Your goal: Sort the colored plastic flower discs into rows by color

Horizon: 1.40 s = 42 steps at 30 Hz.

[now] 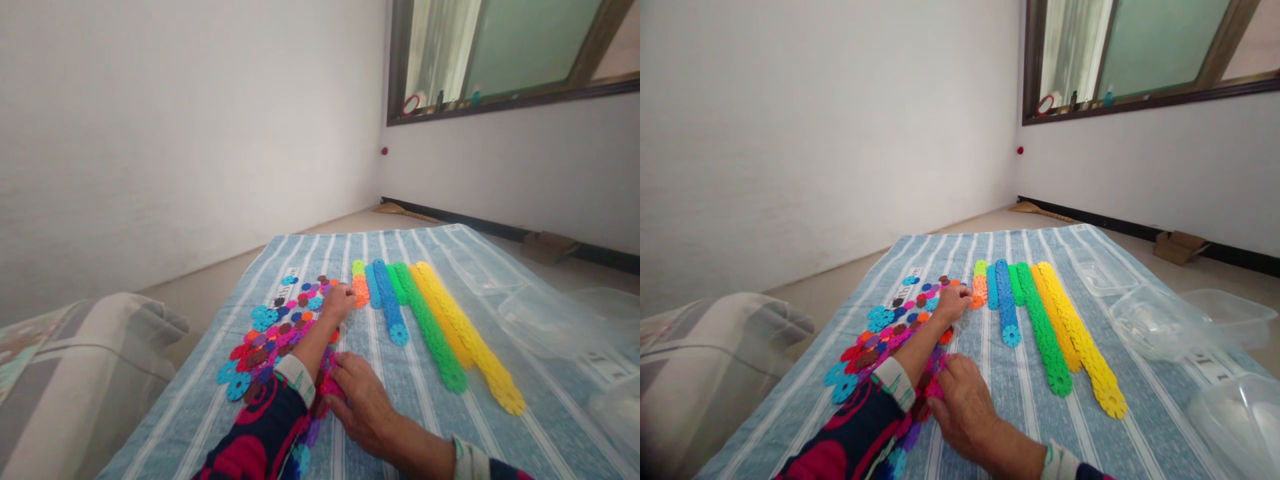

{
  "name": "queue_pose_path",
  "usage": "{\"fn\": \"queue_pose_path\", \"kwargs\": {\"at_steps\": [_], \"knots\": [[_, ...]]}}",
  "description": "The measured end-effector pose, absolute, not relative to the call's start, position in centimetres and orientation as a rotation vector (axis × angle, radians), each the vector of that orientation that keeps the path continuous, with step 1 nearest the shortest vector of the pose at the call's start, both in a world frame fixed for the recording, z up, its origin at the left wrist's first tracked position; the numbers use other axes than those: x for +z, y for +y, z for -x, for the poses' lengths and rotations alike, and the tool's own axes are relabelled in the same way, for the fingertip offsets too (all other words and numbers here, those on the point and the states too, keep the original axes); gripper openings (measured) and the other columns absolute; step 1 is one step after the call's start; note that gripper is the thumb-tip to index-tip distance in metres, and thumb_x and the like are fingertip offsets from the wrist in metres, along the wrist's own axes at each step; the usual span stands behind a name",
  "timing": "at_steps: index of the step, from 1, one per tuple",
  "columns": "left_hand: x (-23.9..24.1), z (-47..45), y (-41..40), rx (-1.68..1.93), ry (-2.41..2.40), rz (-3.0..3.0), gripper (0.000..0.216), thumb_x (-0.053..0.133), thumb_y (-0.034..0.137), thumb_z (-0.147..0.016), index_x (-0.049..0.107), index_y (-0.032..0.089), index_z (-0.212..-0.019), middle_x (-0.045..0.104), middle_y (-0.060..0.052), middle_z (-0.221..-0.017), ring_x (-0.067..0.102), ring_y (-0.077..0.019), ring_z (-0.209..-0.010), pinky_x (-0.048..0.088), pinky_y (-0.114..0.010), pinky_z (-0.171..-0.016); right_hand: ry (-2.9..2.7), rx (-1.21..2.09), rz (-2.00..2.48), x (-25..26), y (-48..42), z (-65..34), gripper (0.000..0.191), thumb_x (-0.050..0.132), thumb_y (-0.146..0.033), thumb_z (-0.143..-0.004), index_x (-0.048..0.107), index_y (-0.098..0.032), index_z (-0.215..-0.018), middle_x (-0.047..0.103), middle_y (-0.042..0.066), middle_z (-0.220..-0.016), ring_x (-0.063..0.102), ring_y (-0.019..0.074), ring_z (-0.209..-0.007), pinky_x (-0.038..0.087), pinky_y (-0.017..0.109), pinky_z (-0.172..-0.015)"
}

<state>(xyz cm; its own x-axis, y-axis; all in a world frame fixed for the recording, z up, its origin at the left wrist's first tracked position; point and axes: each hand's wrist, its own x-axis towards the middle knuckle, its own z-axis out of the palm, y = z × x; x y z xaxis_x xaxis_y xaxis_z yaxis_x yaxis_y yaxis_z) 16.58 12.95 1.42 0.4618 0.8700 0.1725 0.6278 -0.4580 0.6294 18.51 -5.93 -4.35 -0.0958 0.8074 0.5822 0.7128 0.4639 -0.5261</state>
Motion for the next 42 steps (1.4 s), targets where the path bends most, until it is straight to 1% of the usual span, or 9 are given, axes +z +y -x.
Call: {"fn": "queue_pose_path", "kwargs": {"at_steps": [5,11,16,21,26,30,36,39,42], "knots": [[1.3,-18.1,13.3,0.651,1.260,-2.289,0.020,0.054,0.006,-0.065,0.071,0.015,-0.066,0.068,-0.001,-0.064,0.062,-0.0149,-0.068,0.046,-0.024,-0.067,-1.823,0.173,1.319,-3.7,-6.0,-18.4,0.021,0.064,-0.018,-0.081,0.062,-0.019,-0.102,0.063,0.010,-0.109,0.057,0.0256,-0.103,0.050,0.043,-0.091],[1.9,-16.2,12.3,0.721,1.293,-2.345,0.023,0.056,0.012,-0.071,0.075,0.017,-0.084,0.073,-0.004,-0.088,0.065,-0.0175,-0.085,0.048,-0.027,-0.081,-1.802,0.058,1.253,-5.0,-6.2,-18.4,0.024,0.059,-0.021,-0.086,0.060,-0.019,-0.109,0.063,0.012,-0.114,0.058,0.0264,-0.107,0.051,0.043,-0.092],[1.8,-10.7,8.9,0.683,1.292,-2.408,0.017,0.056,0.012,-0.075,0.072,0.017,-0.078,0.071,-0.005,-0.084,0.063,-0.0174,-0.083,0.047,-0.027,-0.081,-1.799,0.042,1.250,-6.2,-6.5,-18.4,0.028,0.055,-0.022,-0.087,0.058,-0.020,-0.115,0.061,0.012,-0.121,0.055,0.0287,-0.115,0.049,0.048,-0.097],[1.1,-7.5,6.3,0.660,1.134,-2.574,0.021,0.049,0.013,-0.082,0.066,0.019,-0.072,0.067,-0.005,-0.080,0.061,-0.0179,-0.083,0.047,-0.029,-0.081,-1.823,0.066,1.258,-5.6,-6.5,-18.3,0.027,0.055,-0.020,-0.086,0.059,-0.020,-0.113,0.061,0.012,-0.120,0.055,0.0289,-0.114,0.048,0.049,-0.098],[1.0,-9.7,6.5,0.503,0.978,-2.664,0.019,0.049,0.015,-0.082,0.067,0.017,-0.085,0.068,-0.009,-0.092,0.061,-0.0213,-0.092,0.048,-0.033,-0.087,-1.862,0.179,1.292,-4.4,-6.4,-18.5,0.022,0.058,-0.019,-0.085,0.062,-0.021,-0.107,0.063,0.009,-0.112,0.057,0.0256,-0.106,0.049,0.043,-0.094],[0.6,-12.5,6.5,0.395,0.980,-2.683,0.021,0.053,0.016,-0.081,0.067,0.015,-0.097,0.068,-0.011,-0.104,0.061,-0.0238,-0.101,0.047,-0.036,-0.093,-1.871,0.239,1.310,-3.8,-6.6,-18.6,0.027,0.059,-0.018,-0.084,0.061,-0.020,-0.110,0.064,0.009,-0.110,0.057,0.0260,-0.103,0.049,0.043,-0.091],[0.7,-11.1,4.9,0.455,0.922,-2.709,0.017,0.051,0.016,-0.083,0.064,0.016,-0.093,0.066,-0.011,-0.100,0.060,-0.0224,-0.098,0.048,-0.035,-0.090,-1.862,0.270,1.301,-4.2,-6.8,-18.6,0.035,0.058,-0.016,-0.082,0.059,-0.020,-0.117,0.064,0.011,-0.115,0.057,0.0283,-0.108,0.049,0.047,-0.094],[1.8,-7.2,4.9,0.499,1.009,-2.689,0.017,0.047,0.016,-0.085,0.064,0.018,-0.087,0.067,-0.009,-0.095,0.060,-0.0211,-0.096,0.047,-0.034,-0.091,-1.842,0.154,1.256,-5.5,-6.8,-18.6,0.033,0.057,-0.020,-0.085,0.059,-0.020,-0.118,0.062,0.013,-0.122,0.056,0.0298,-0.116,0.048,0.050,-0.098],[2.9,-2.8,5.5,0.483,1.333,-2.625,0.016,0.049,0.017,-0.084,0.064,0.018,-0.089,0.067,-0.010,-0.100,0.059,-0.0231,-0.100,0.045,-0.036,-0.094,-1.821,0.051,1.248,-6.7,-6.8,-18.5,0.034,0.057,-0.023,-0.086,0.059,-0.020,-0.119,0.060,0.015,-0.126,0.055,0.0312,-0.119,0.049,0.053,-0.098]]}}
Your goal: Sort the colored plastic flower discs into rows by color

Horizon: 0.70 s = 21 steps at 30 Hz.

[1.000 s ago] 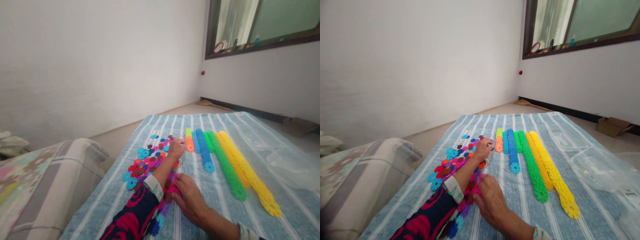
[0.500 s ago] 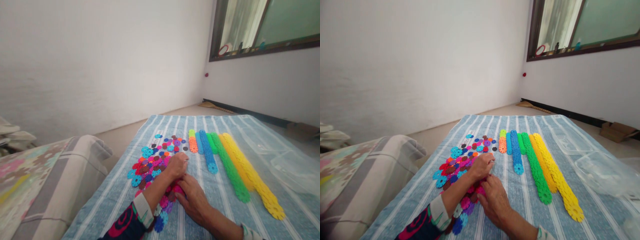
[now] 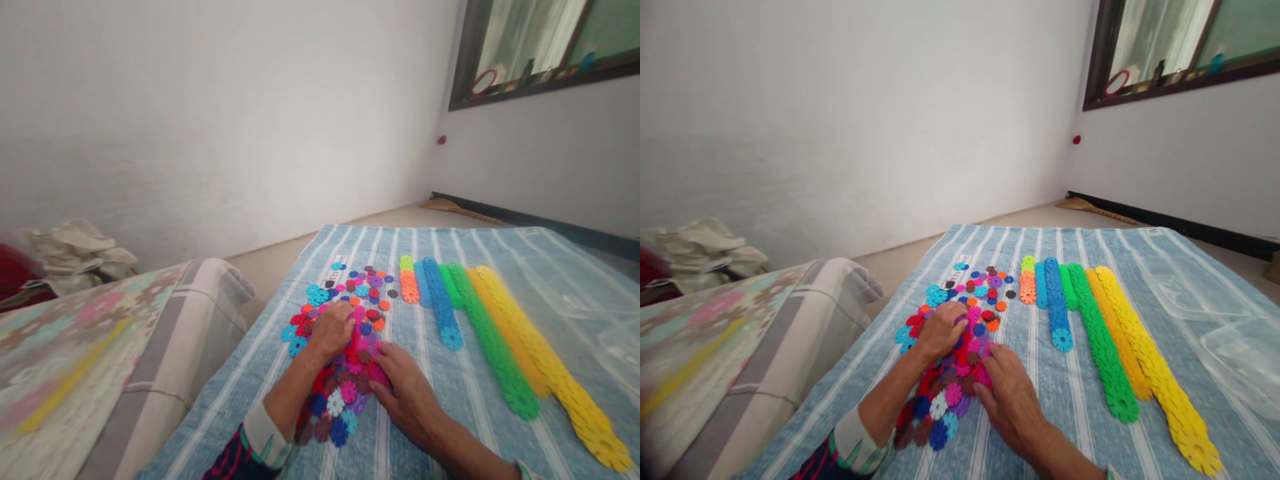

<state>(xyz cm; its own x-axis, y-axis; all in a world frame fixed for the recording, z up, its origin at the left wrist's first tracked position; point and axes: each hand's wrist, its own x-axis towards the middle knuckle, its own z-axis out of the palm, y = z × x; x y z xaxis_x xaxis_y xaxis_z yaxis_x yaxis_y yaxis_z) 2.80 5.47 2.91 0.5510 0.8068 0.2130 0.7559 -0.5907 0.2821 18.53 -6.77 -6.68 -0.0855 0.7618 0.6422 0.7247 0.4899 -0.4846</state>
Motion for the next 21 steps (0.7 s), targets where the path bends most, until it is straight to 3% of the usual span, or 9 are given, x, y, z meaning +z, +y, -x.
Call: {"fn": "queue_pose_path", "kwargs": {"at_steps": [5,10,16,21], "knots": [[2.5,2.1,5.1,0.269,1.640,-2.582,0.016,0.052,0.025,-0.086,0.065,0.018,-0.093,0.069,-0.011,-0.103,0.061,-0.0258,-0.100,0.046,-0.039,-0.089,-1.821,0.046,1.265,-7.2,-6.8,-18.5,0.035,0.059,-0.025,-0.086,0.060,-0.022,-0.120,0.060,0.015,-0.127,0.057,0.0318,-0.117,0.050,0.055,-0.097],[0.9,3.7,2.4,0.449,1.491,-2.638,0.020,0.053,0.020,-0.086,0.069,0.021,-0.097,0.068,-0.010,-0.117,0.058,-0.0270,-0.116,0.040,-0.045,-0.103,-1.848,0.038,1.289,-7.2,-6.9,-18.5,0.034,0.060,-0.025,-0.085,0.060,-0.021,-0.119,0.061,0.015,-0.126,0.057,0.0325,-0.118,0.051,0.055,-0.096],[1.6,4.6,2.4,0.531,1.542,-2.570,0.024,0.046,0.020,-0.089,0.070,0.020,-0.083,0.072,-0.008,-0.092,0.064,-0.0226,-0.092,0.046,-0.037,-0.089,-1.868,0.051,1.282,-7.0,-7.0,-18.6,0.035,0.060,-0.025,-0.085,0.060,-0.021,-0.120,0.061,0.014,-0.126,0.057,0.0325,-0.118,0.050,0.055,-0.097],[2.9,3.9,5.3,0.349,1.894,-2.519,0.020,0.050,0.025,-0.086,0.069,0.018,-0.087,0.069,-0.010,-0.096,0.060,-0.0249,-0.099,0.043,-0.036,-0.091,-1.852,0.042,1.261,-6.9,-7.0,-18.6,0.037,0.060,-0.024,-0.085,0.059,-0.023,-0.122,0.060,0.014,-0.127,0.057,0.0319,-0.118,0.050,0.054,-0.098]]}}
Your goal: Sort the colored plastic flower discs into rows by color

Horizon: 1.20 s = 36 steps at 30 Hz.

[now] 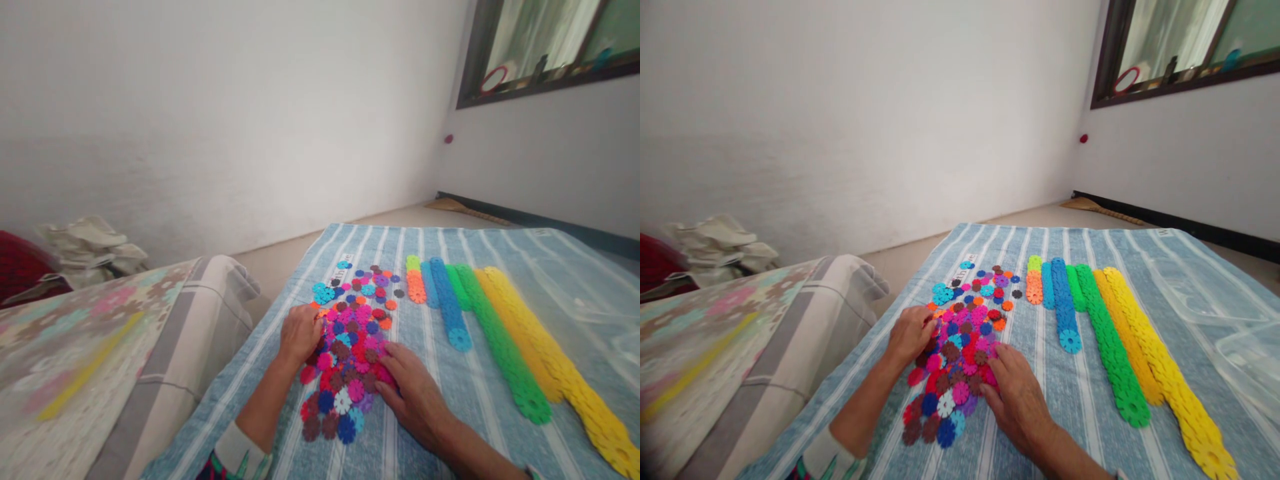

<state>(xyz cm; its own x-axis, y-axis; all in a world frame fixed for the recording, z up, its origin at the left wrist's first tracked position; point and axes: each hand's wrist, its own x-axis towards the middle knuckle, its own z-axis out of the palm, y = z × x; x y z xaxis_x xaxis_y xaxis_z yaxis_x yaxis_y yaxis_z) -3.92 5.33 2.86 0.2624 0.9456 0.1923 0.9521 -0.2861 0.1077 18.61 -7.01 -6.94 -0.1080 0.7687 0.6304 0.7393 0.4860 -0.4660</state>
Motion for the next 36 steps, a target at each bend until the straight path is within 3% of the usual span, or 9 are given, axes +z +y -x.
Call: {"fn": "queue_pose_path", "kwargs": {"at_steps": [3,7,12,16,20,25,31,36], "knots": [[3.0,3.3,6.5,-0.186,-1.895,2.440,0.022,0.052,0.030,-0.084,0.069,0.018,-0.089,0.066,-0.012,-0.105,0.057,-0.0278,-0.105,0.043,-0.037,-0.090,-1.846,0.024,1.257,-7.0,-7.0,-18.6,0.038,0.060,-0.024,-0.085,0.058,-0.023,-0.123,0.060,0.014,-0.127,0.057,0.0321,-0.119,0.051,0.055,-0.097],[2.7,3.3,7.2,-0.237,-1.975,2.541,0.012,0.057,0.023,-0.077,0.066,0.019,-0.084,0.065,-0.009,-0.104,0.058,-0.0248,-0.101,0.043,-0.033,-0.086,-1.864,-0.003,1.255,-7.1,-7.0,-18.6,0.037,0.059,-0.024,-0.085,0.058,-0.022,-0.122,0.061,0.014,-0.127,0.057,0.0320,-0.118,0.052,0.054,-0.095],[1.9,3.9,7.4,-0.580,-2.084,2.525,0.009,0.055,0.011,-0.063,0.054,0.020,-0.065,0.060,0.000,-0.073,0.057,-0.0174,-0.078,0.042,-0.026,-0.072,-1.883,-0.009,1.269,-7.0,-7.0,-18.7,0.037,0.060,-0.023,-0.084,0.058,-0.021,-0.122,0.061,0.014,-0.127,0.057,0.0323,-0.118,0.052,0.054,-0.096],[1.4,4.1,7.4,-0.936,-2.124,2.530,0.009,0.053,0.014,-0.061,0.048,0.020,-0.056,0.058,0.002,-0.067,0.056,-0.0151,-0.069,0.042,-0.025,-0.067,-1.883,0.015,1.273,-6.9,-7.0,-18.7,0.038,0.061,-0.023,-0.084,0.058,-0.021,-0.121,0.060,0.014,-0.128,0.056,0.0324,-0.119,0.051,0.054,-0.097],[1.8,4.0,7.2,-1.330,-2.176,2.454,0.007,0.057,0.024,-0.064,0.056,0.019,-0.059,0.066,0.001,-0.072,0.061,-0.0165,-0.073,0.045,-0.026,-0.072,-1.917,0.083,1.255,-6.3,-7.2,-18.5,0.039,0.060,-0.024,-0.084,0.057,-0.021,-0.122,0.058,0.015,-0.131,0.054,0.0311,-0.122,0.049,0.051,-0.101],[2.9,2.7,6.2,-1.552,-2.179,2.526,0.018,0.058,0.035,-0.068,0.063,0.018,-0.066,0.063,0.003,-0.063,0.058,-0.0153,-0.062,0.045,-0.026,-0.063,-1.984,0.208,1.139,-4.7,-7.2,-18.1,0.037,0.061,-0.026,-0.084,0.057,-0.019,-0.120,0.057,0.015,-0.132,0.054,0.0280,-0.123,0.047,0.045,-0.103],[3.9,-2.2,6.0,-1.409,-1.927,2.953,0.016,0.058,0.032,-0.069,0.066,0.018,-0.067,0.064,0.002,-0.065,0.058,-0.0147,-0.064,0.045,-0.025,-0.064,-1.806,0.285,1.129,-3.4,-6.4,-18.1,0.018,0.059,-0.021,-0.085,0.061,-0.019,-0.103,0.067,0.009,-0.103,0.061,0.0224,-0.098,0.050,0.037,-0.088],[3.5,-9.2,8.2,-1.094,-1.669,3.194,0.014,0.055,0.023,-0.069,0.066,0.017,-0.065,0.062,0.002,-0.062,0.057,-0.0136,-0.062,0.043,-0.024,-0.062,-1.776,0.349,1.185,-3.5,-6.0,-18.0,0.005,0.058,-0.017,-0.085,0.061,-0.020,-0.086,0.064,0.005,-0.088,0.059,0.0192,-0.085,0.047,0.033,-0.079]]}}
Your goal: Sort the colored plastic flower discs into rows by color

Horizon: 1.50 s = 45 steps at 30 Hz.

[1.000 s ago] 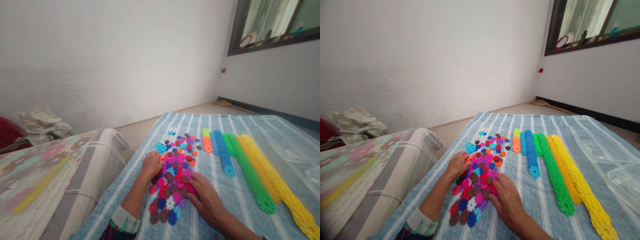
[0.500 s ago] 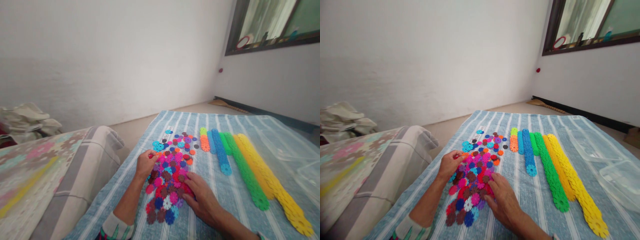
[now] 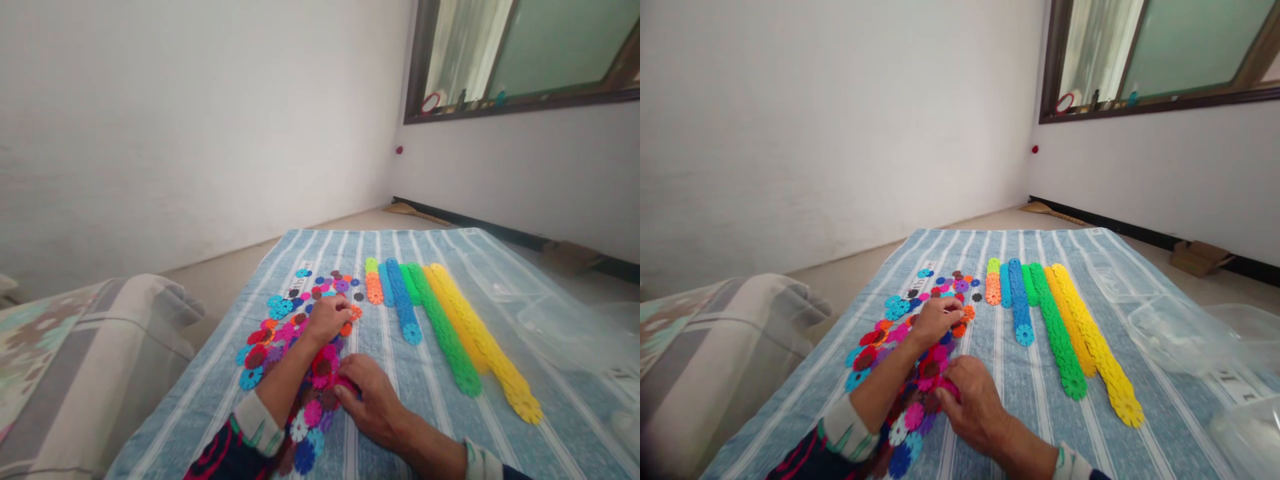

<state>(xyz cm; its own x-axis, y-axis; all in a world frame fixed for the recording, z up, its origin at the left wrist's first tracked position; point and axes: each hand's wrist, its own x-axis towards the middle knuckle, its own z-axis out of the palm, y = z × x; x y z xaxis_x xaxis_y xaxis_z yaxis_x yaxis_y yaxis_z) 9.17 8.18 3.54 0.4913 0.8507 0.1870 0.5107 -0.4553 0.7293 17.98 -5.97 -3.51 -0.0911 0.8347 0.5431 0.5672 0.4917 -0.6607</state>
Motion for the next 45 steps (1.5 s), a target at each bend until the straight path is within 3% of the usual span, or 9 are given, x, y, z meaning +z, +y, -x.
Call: {"fn": "queue_pose_path", "kwargs": {"at_steps": [8,14,19,33,45], "knots": [[2.0,-16.3,11.7,0.589,1.206,-2.333,0.019,0.052,0.011,-0.068,0.070,0.016,-0.067,0.066,0.000,-0.065,0.059,-0.0143,-0.068,0.044,-0.023,-0.064,-1.774,0.373,1.148,-4.1,-5.8,-17.9,0.009,0.059,-0.016,-0.083,0.063,-0.021,-0.090,0.065,0.005,-0.092,0.058,0.0203,-0.090,0.046,0.034,-0.082],[1.6,-17.8,12.5,0.517,1.235,-2.432,0.022,0.052,0.011,-0.070,0.073,0.015,-0.072,0.069,-0.002,-0.070,0.062,-0.0156,-0.071,0.044,-0.024,-0.068,-1.793,0.397,1.169,-3.9,-5.8,-17.9,0.011,0.060,-0.015,-0.080,0.064,-0.020,-0.089,0.065,0.006,-0.094,0.058,0.0212,-0.090,0.046,0.035,-0.083],[1.7,-18.0,12.7,0.511,1.264,-2.535,0.021,0.052,0.014,-0.073,0.073,0.017,-0.074,0.069,-0.005,-0.080,0.062,-0.0185,-0.084,0.045,-0.027,-0.079,-1.821,0.403,1.202,-3.7,-5.6,-17.9,0.009,0.060,-0.015,-0.080,0.063,-0.020,-0.087,0.064,0.006,-0.092,0.058,0.0208,-0.089,0.046,0.035,-0.083],[1.1,-14.4,9.7,0.457,1.253,-2.642,0.017,0.054,0.016,-0.080,0.071,0.018,-0.080,0.069,-0.006,-0.087,0.061,-0.0197,-0.089,0.045,-0.030,-0.086,-1.840,0.361,1.182,-4.0,-5.6,-17.9,0.009,0.056,-0.018,-0.086,0.064,-0.020,-0.081,0.063,0.005,-0.089,0.057,0.0199,-0.088,0.045,0.034,-0.081],[1.4,-5.7,5.0,0.509,1.202,-2.655,0.014,0.053,0.019,-0.082,0.065,0.018,-0.075,0.067,-0.006,-0.083,0.058,-0.0207,-0.085,0.045,-0.033,-0.081,-1.912,0.533,1.002,-2.1,-6.8,-18.1,0.022,0.060,-0.022,-0.082,0.064,-0.020,-0.104,0.062,0.009,-0.112,0.056,0.0235,-0.106,0.047,0.038,-0.094]]}}
